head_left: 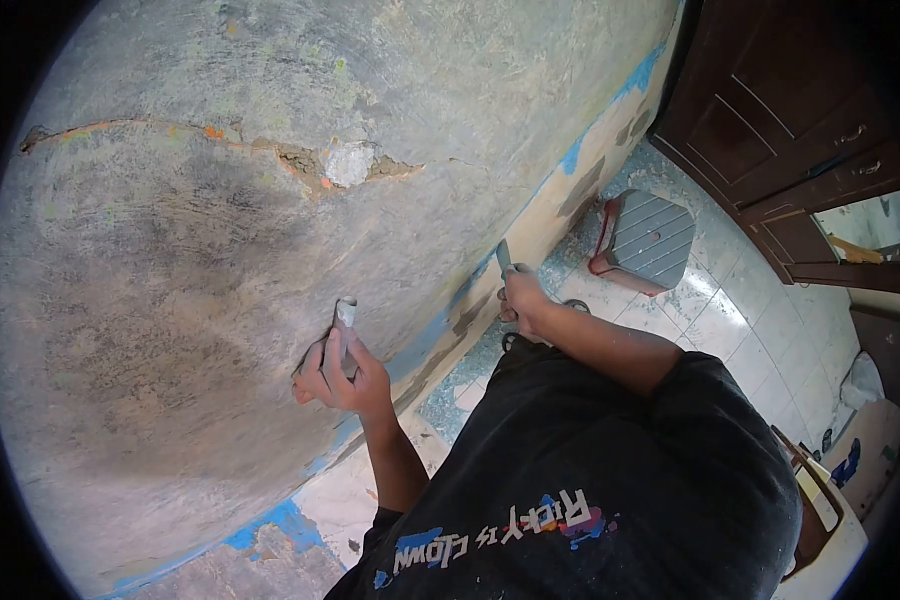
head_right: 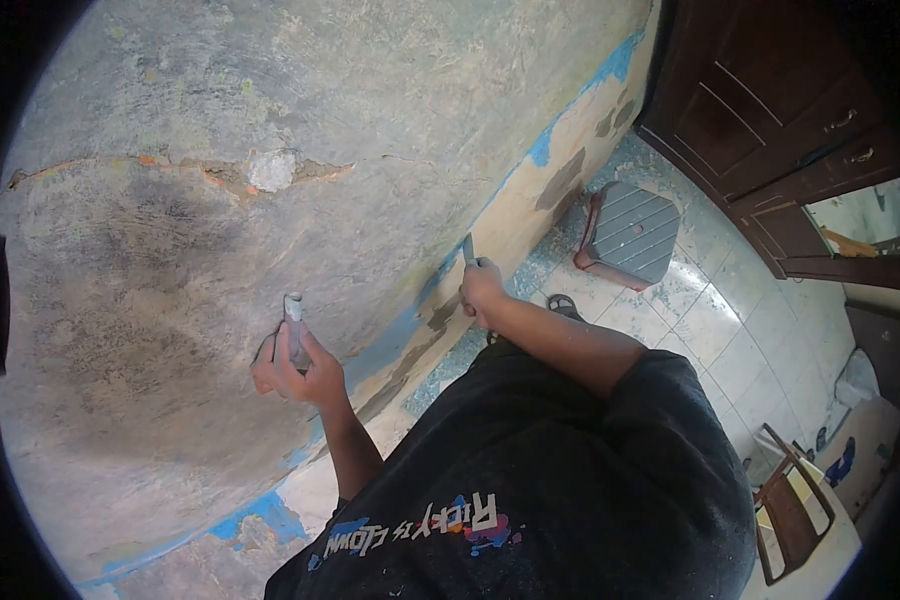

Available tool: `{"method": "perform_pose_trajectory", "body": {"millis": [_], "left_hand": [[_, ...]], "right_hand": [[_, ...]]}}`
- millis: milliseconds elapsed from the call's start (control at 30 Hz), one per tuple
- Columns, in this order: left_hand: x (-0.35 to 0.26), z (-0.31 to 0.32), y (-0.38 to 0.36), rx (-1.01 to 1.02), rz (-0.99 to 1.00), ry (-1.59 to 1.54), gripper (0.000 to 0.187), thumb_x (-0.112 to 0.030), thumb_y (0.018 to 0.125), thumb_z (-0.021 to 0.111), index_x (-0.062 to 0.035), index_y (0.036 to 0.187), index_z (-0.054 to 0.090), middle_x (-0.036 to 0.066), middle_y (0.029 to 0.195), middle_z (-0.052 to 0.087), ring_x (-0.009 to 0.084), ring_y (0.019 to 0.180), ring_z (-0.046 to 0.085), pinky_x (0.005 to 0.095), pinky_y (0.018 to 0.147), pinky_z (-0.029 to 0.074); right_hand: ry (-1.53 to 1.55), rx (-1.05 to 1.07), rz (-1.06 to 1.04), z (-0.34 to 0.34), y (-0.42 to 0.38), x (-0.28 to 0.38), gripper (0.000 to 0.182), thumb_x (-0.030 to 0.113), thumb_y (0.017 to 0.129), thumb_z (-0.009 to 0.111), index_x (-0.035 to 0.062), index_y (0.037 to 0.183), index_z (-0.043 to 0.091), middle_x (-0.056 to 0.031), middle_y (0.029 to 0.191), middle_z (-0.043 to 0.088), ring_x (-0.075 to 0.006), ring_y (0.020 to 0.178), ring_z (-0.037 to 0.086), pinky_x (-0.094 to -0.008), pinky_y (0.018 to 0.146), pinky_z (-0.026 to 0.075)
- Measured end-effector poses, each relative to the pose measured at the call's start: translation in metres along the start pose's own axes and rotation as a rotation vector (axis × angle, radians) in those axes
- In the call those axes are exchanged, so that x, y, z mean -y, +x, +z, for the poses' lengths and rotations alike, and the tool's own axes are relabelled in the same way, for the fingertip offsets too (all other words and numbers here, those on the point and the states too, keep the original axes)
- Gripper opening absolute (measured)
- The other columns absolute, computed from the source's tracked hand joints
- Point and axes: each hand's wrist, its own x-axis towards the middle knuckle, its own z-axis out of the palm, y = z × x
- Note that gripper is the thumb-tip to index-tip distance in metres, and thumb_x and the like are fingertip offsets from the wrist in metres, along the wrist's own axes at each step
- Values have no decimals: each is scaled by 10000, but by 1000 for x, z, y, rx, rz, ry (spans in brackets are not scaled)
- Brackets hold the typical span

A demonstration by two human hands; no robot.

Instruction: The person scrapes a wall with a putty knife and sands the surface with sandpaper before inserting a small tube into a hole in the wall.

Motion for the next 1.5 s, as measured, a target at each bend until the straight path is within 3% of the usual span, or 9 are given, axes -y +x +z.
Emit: {"method": "perform_pose_trajectory", "body": {"millis": [200,300,900,1000,1300,1500], "left_hand": [[-1,-1,1,3,-15,-1,253,-25,818,776,-23,1067,730,118,1025,645,266,949,552,418,834,371],[-1,0,-3,6,-26,-16,257,-38,815,781,-27,1067,731,114,1027,646,264,952,552,416,844,364],[0,2,0,-17,5,26,229,-64,817,788,-62,1039,732,84,1012,653,253,941,560,417,857,330],[-1,0,0,-20,2,25,232,-56,810,783,-69,1036,734,79,1017,654,255,940,561,419,858,329],[8,-1,-3,3,46,34,245,-59,788,783,-131,1019,745,30,1002,645,238,912,555,424,855,316],[0,4,-1,-47,-5,22,230,-62,800,790,-134,1014,744,9,979,644,225,885,556,405,854,309]], "right_hand": [[-45,38,18,-2,-14,5,158,327,1070,381,178,1099,425,-28,715,441,-131,506,369,-306,432,295],[90,-45,20,-10,20,2,136,281,1045,411,152,1024,449,-26,630,415,-150,456,366,-316,401,275],[-18,30,-50,-7,-14,5,139,267,1033,413,146,1095,445,-27,646,407,-145,449,349,-322,396,284],[43,53,30,-12,-8,13,132,258,1036,411,152,1104,449,-28,672,428,-143,467,363,-326,407,297],[113,-59,1,-46,-1,35,137,285,1055,394,165,1112,430,-35,783,465,-132,553,411,-302,472,340],[182,4,24,-65,-17,58,135,287,1068,386,158,1038,414,-39,777,451,-109,535,374,-252,447,298]]}}
